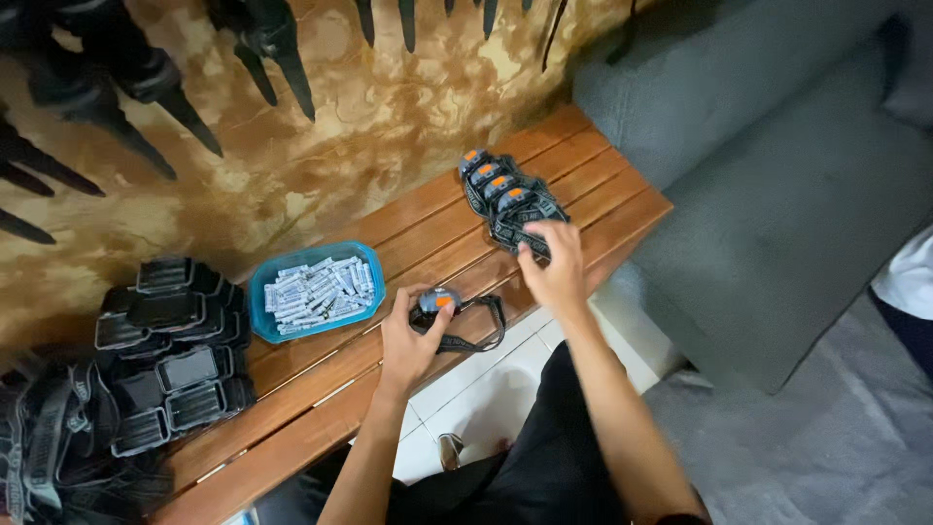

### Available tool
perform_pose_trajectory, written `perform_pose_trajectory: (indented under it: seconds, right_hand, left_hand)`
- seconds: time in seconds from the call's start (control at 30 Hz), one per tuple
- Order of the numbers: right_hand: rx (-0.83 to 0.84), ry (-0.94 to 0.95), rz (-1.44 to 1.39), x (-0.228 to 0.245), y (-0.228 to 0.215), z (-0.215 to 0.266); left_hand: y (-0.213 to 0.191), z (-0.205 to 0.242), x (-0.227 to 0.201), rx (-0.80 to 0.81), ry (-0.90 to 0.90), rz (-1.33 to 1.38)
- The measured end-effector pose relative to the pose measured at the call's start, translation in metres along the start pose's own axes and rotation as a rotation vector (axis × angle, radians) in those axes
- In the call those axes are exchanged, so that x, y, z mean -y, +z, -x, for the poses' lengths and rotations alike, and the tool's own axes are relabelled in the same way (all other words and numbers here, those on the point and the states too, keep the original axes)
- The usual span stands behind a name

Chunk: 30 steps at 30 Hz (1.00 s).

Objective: The person assembles headlamps by inserting batteries into the headlamp body, closing the battery compartment, and attaching the head strap. They test the light function and place the completed headlamp on a wooden bench alongside others.

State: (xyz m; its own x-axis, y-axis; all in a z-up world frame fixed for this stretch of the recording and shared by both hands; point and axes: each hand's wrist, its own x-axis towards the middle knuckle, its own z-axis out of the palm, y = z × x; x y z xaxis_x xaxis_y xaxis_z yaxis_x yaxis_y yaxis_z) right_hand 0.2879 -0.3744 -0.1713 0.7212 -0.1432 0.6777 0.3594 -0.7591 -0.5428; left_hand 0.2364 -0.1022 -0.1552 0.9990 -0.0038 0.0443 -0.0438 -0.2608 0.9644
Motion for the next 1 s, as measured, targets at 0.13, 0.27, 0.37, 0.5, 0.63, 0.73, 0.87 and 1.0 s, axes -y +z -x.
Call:
perform_pose_trajectory:
  seconds: [0.13, 0.27, 0.37, 0.5, 0.63, 0.73, 0.87, 1.0]
  right_hand:
    - [0.324, 0.062, 0.274, 0.006, -0.022, -0.022]
    - [0.502, 0.028, 0.42, 0.014, -0.025, -0.027]
    - [0.474, -0.004, 0.441, -0.002, -0.015, -0.024]
    - [0.47, 0.058, 0.383, -0.004, -0.022, -0.022]
    - [0.291, 0.051, 0.112, 0.018, -0.043, -0.019]
    - [0.286, 0.104, -0.243, 0.045, -0.063, -0.023]
    - [0.222, 0.145, -0.171, 0.048, -0.075, -0.03]
    - [0.194, 0.203, -0.109, 0.028, -0.079, -0.033]
  left_hand:
    - [0.003, -0.006, 0.018, -0.046, 0.007, -0.022]
    - [0.004, -0.006, 0.02, -0.061, -0.029, -0.055]
    - [0.004, -0.007, 0.017, -0.088, -0.051, -0.042]
    - [0.02, -0.012, 0.012, -0.163, -0.138, 0.163]
    - [0.07, -0.043, -0.007, -0.087, -0.189, 0.272]
    - [0.102, -0.058, -0.061, 0.047, -0.182, 0.406]
    - [0.125, -0.076, -0.106, 0.331, -0.335, 0.105]
    - [0.131, -0.086, -0.112, 0.456, -0.3, -0.024]
